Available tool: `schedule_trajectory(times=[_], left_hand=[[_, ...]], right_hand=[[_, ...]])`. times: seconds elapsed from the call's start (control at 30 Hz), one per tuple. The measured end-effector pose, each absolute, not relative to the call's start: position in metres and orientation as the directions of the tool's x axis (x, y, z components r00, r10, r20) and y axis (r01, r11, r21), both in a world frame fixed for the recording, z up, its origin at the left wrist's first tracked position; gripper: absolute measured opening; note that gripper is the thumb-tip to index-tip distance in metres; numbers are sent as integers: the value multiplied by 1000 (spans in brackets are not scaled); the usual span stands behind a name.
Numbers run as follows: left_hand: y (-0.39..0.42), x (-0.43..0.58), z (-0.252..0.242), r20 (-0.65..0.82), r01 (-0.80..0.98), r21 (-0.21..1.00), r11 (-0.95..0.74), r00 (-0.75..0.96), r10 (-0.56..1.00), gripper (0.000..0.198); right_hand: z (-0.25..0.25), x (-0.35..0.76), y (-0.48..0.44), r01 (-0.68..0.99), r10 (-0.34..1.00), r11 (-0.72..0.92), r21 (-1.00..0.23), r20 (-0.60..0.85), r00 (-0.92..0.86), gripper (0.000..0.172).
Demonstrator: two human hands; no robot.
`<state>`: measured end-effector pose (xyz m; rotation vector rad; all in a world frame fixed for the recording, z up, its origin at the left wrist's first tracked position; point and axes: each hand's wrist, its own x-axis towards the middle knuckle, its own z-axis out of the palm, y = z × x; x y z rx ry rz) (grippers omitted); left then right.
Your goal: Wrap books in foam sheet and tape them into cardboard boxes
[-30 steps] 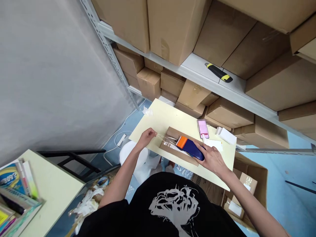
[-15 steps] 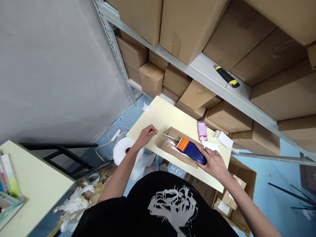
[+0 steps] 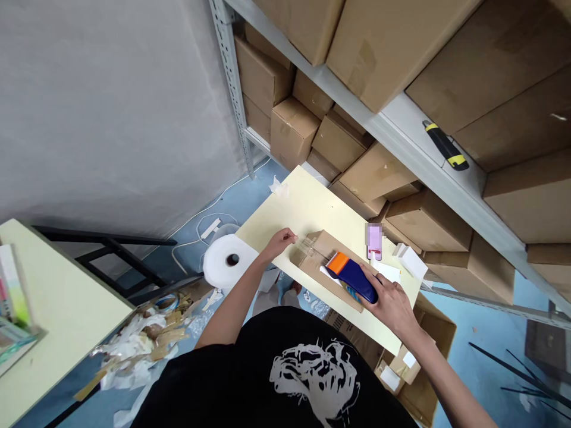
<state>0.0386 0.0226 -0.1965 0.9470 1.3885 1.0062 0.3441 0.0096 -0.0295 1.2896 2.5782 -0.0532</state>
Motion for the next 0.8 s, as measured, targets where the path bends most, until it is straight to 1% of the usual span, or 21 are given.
schedule_trajectory(times=[0.13, 0.23, 0.43, 0.53, 0.6, 0.63, 0.67, 0.73, 0.8], left_hand=[[15, 60, -217, -359, -23, 933, 358, -48, 932, 30], [11, 79, -226, -408, 9, 912, 409, -45, 912, 27], [9, 85, -229, -471, 212, 850, 482, -100, 876, 18], [9, 77, -219, -447, 297, 841, 452, -87, 890, 22], [13, 76, -207, -386, 329, 861, 387, -73, 920, 33], [16, 77, -199, -331, 341, 882, 324, -41, 943, 38], [20, 80, -191, -252, 354, 907, 227, 24, 968, 43], [27, 86, -178, -52, 370, 929, -34, 218, 975, 48], [33, 92, -171, 105, 387, 885, -259, 375, 921, 50]], right_hand=[[-33, 341, 9, 806, 789, 589, 61, -258, -558, 61], [-35, 340, 9, 823, 806, 564, 71, -268, -528, 62], [-38, 335, 7, 826, 810, 559, 71, -261, -526, 58], [-39, 331, 6, 836, 816, 546, 56, -263, -515, 58], [-40, 329, 5, 843, 821, 535, 43, -260, -508, 57], [-40, 328, 5, 848, 825, 529, 35, -257, -504, 58], [-40, 328, 6, 853, 829, 521, 27, -254, -498, 58], [-39, 330, 6, 863, 837, 504, 14, -255, -485, 61], [-36, 333, 7, 868, 834, 496, 6, -281, -475, 65]])
